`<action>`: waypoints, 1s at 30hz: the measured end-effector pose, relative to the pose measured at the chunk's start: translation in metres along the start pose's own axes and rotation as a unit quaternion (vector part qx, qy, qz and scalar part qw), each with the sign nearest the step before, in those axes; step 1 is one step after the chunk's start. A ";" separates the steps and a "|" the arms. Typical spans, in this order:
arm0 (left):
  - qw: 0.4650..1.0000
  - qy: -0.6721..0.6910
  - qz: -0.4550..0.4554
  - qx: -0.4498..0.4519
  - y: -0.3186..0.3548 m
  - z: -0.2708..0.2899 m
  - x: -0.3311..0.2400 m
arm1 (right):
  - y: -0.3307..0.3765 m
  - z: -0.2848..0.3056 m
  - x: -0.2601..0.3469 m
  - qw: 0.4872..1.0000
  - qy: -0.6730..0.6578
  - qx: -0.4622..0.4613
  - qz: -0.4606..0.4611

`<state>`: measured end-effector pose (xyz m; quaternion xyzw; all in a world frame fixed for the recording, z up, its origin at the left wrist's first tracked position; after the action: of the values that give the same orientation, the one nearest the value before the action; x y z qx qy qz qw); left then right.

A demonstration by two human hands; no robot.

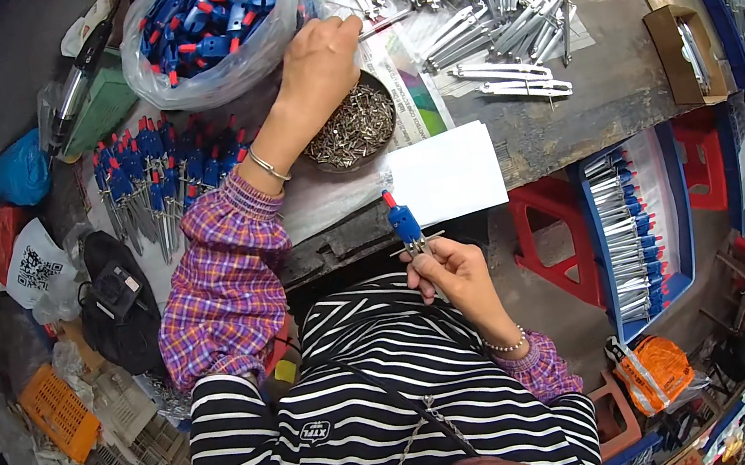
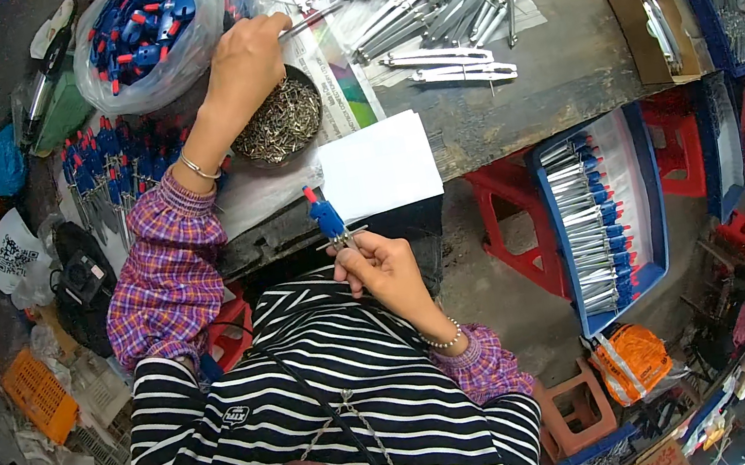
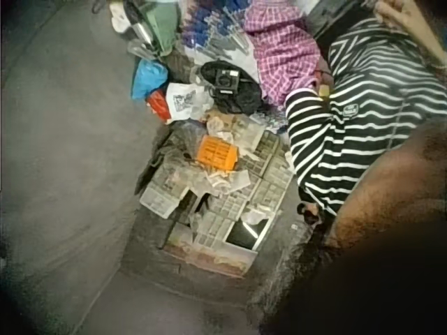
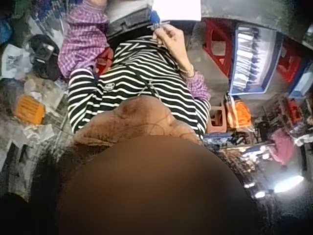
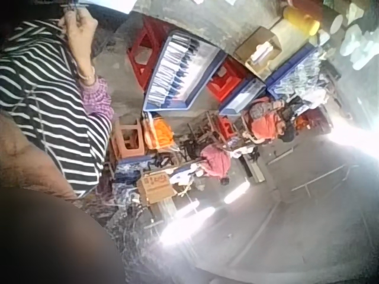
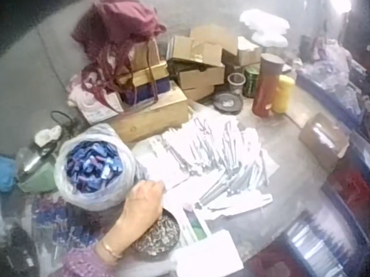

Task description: Manually assembling metal shafts into plastic handles and arranging them on cards at a workstation.

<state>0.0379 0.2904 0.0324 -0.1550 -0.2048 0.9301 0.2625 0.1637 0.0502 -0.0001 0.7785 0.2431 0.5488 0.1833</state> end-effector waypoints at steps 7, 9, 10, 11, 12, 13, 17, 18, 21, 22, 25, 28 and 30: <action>1.000 -0.020 0.006 0.017 0.006 0.010 0.001 | -0.001 0.000 -0.001 1.000 -0.007 0.000 -0.019; 1.000 -0.010 -0.002 0.006 0.009 0.021 -0.006 | -0.001 -0.001 0.000 1.000 -0.016 -0.009 -0.025; 1.000 -0.019 0.001 0.004 0.012 0.026 -0.008 | 0.000 -0.002 0.000 1.000 -0.015 0.001 -0.024; 1.000 0.026 -0.005 -0.006 0.014 0.032 -0.012 | 0.000 -0.001 0.000 1.000 -0.014 -0.008 -0.024; 0.998 0.066 -0.011 -0.017 0.020 0.041 -0.014 | -0.001 0.000 -0.001 1.000 -0.014 -0.012 -0.024; 0.994 0.103 -0.018 -0.025 0.021 0.054 -0.020 | 0.000 0.001 0.001 1.000 -0.010 -0.018 -0.020; 0.984 0.146 -0.003 -0.098 0.023 0.131 -0.009 | -0.005 0.004 0.000 1.000 -0.007 -0.020 -0.011; 0.985 0.104 0.022 -0.133 0.025 0.143 0.010 | -0.006 0.004 -0.001 1.000 0.003 -0.025 -0.015; 0.973 0.031 0.107 -0.203 0.016 0.179 0.072 | -0.005 0.001 0.002 0.999 0.015 -0.025 -0.021; 0.973 0.003 0.110 -0.205 0.017 0.184 0.095 | -0.005 -0.001 0.003 0.999 0.015 -0.022 -0.022; 0.969 0.017 0.179 -0.167 0.033 0.169 0.158 | -0.005 -0.005 0.003 1.000 0.020 -0.011 -0.013; 0.964 0.032 0.217 -0.147 0.044 0.155 0.171 | -0.004 -0.007 0.003 1.000 0.009 -0.018 -0.014; 0.952 0.086 0.220 -0.194 0.048 0.156 0.172 | -0.005 -0.006 0.001 1.000 0.012 -0.018 -0.015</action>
<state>-0.1840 0.3014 0.1144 -0.3235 -0.3187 0.8903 0.0331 0.1571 0.0546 0.0003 0.7648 0.2470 0.5594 0.2028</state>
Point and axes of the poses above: each hand's wrist, its own y-axis away from the middle knuckle, its own z-axis out of the back of the hand, x = y × z, the point moved 5 cm from there along -y, towards the middle knuckle, and after that the axes turned 8 degrees about -x, right-handed, at the moved point
